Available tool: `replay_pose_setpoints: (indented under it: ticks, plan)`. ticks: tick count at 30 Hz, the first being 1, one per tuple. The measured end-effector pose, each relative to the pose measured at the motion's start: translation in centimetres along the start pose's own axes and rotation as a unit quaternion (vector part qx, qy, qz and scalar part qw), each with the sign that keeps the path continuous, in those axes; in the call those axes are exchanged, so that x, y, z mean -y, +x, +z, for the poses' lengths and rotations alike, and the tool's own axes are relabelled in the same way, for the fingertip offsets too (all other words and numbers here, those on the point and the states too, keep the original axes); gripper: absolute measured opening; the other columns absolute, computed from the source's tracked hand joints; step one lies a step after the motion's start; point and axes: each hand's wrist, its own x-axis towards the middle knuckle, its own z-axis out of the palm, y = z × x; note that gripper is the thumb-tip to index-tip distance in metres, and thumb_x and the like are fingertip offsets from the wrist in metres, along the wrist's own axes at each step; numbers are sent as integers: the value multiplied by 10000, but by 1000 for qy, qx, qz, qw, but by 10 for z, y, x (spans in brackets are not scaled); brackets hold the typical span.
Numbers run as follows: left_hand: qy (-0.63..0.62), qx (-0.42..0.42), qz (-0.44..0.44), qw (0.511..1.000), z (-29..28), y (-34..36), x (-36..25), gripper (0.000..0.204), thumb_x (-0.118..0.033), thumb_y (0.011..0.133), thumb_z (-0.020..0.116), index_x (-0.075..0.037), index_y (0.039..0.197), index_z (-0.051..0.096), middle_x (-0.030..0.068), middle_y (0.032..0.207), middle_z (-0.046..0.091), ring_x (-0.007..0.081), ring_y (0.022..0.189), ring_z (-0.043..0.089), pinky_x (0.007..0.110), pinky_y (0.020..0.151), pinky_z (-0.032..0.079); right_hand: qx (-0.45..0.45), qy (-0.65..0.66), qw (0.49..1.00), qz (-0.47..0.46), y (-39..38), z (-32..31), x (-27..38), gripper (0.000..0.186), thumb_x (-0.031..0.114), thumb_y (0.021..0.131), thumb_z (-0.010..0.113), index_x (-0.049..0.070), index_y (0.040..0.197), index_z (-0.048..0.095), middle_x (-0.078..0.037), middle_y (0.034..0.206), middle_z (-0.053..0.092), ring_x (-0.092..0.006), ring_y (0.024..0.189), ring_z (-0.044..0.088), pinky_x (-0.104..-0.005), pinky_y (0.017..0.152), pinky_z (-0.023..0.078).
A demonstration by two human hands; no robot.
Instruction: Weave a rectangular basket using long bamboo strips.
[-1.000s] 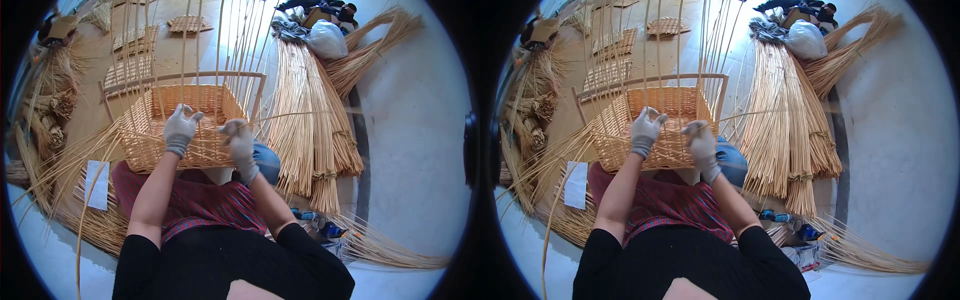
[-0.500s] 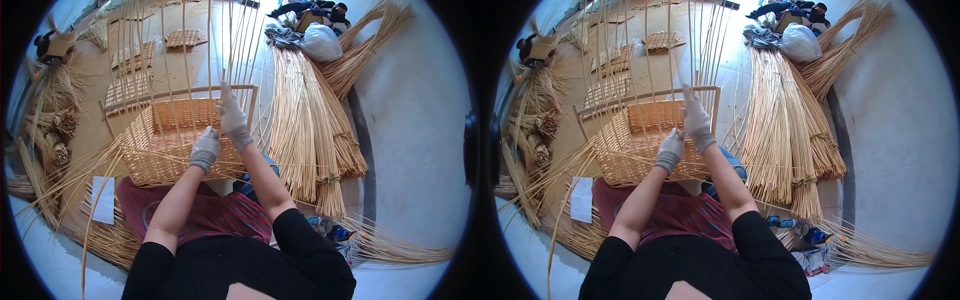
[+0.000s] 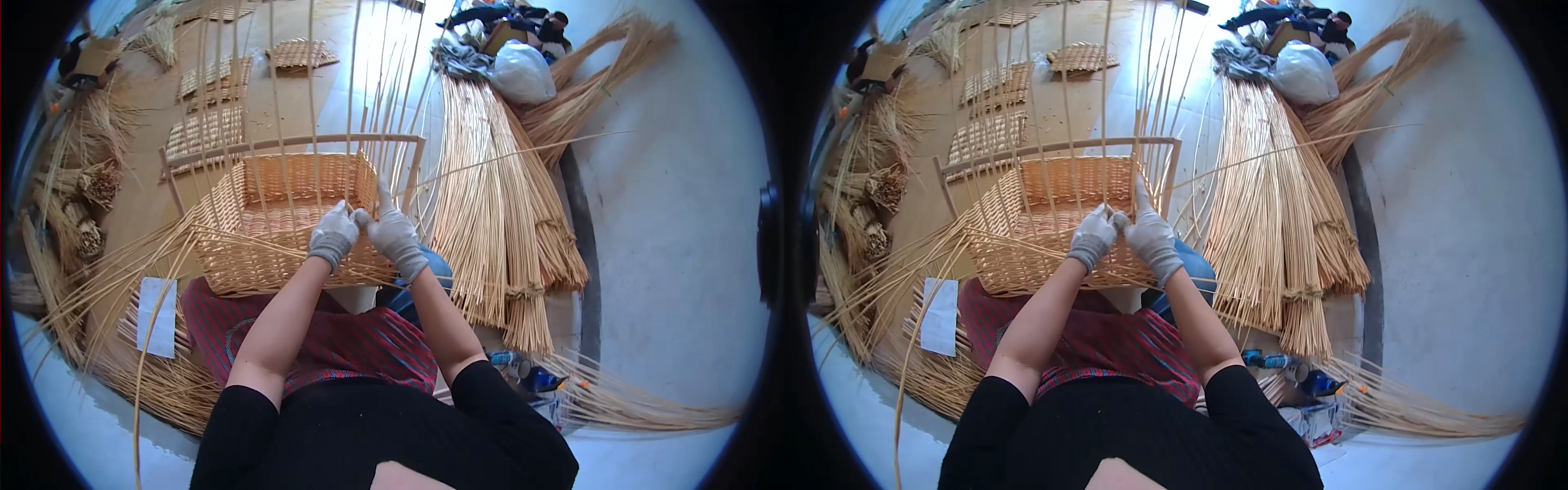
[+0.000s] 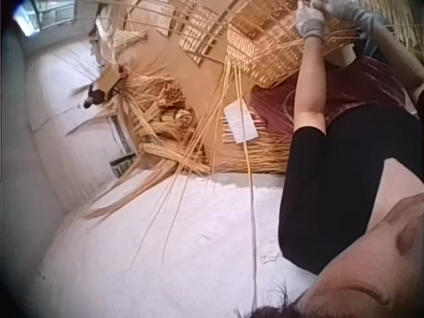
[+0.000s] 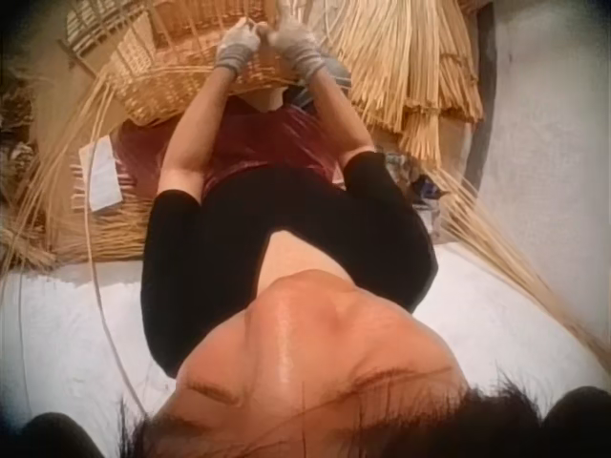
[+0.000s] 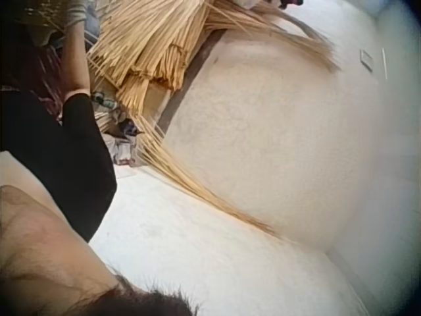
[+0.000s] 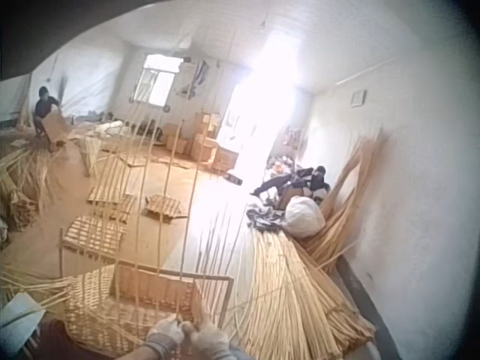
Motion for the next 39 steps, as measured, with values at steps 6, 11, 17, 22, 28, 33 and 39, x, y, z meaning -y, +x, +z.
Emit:
replay_pose_setpoints:
  ticks: [6, 11, 17, 22, 28, 33, 39]
  plan:
    - [-47, 9, -26, 999, -2, -5, -2, 376, -421, 922, 671, -46, 930, 676, 193, 903, 699, 339, 857, 680, 437, 809, 517, -82, -163, 980, -76, -23, 18, -6, 569, 396, 936, 633, 59, 1384, 531, -169, 999, 677, -370, 913, 678, -471, 798, 537]
    - [-15, -35, 2, 999, 3, 0, -9, 385, -428, 910, 687, -44, 889, 679, 196, 920, 715, 339, 883, 694, 439, 802, 524, -231, -83, 958, -149, -29, 8, 3, 626, 249, 903, 676, 59, 1465, 475, -183, 1133, 645, -370, 1029, 644, -459, 856, 522]
    - [-62, -8, -25, 998, -6, 2, 15, 347, -360, 926, 685, -41, 1052, 630, 216, 983, 717, 399, 959, 687, 473, 833, 533, 21, -101, 994, -38, -21, 3, 17, 619, 337, 962, 597, 274, 1545, 396, -217, 1143, 664, -409, 954, 682, -507, 769, 544]
    - [-95, -214, 260, 937, -65, -83, 5, 215, -125, 941, 640, -82, 1151, 627, 148, 1053, 678, 354, 917, 673, 447, 788, 535, -101, 14, 989, -112, -47, 5, 20, 597, 288, 945, 652, 201, 1503, 455, -182, 1106, 665, -357, 967, 685, -440, 821, 547]
    - [-87, -323, 150, 930, -74, -148, 96, 161, -88, 949, 648, -72, 1109, 661, 140, 1002, 684, 316, 908, 689, 390, 791, 543, 27, 12, 970, -243, -44, 71, 106, 283, 272, 851, 712, 133, 1096, 700, -138, 909, 714, -333, 886, 691, -460, 752, 542]
    - [-88, -314, 54, 944, -97, -170, 157, 145, -96, 955, 638, -48, 1084, 681, 127, 982, 684, 259, 912, 680, 359, 844, 535, 60, -69, 957, -274, -17, 90, 150, 160, 271, 848, 678, 152, 935, 739, -121, 845, 699, -344, 789, 678, -466, 763, 532]
    - [-130, -360, 62, 922, -130, -149, 175, 180, -29, 964, 619, -41, 1140, 657, 66, 973, 651, 140, 778, 641, 291, 743, 537, 17, -71, 953, -294, -13, 85, 169, 131, 151, 835, 611, 112, 856, 735, -122, 826, 713, -309, 848, 714, -441, 751, 562]
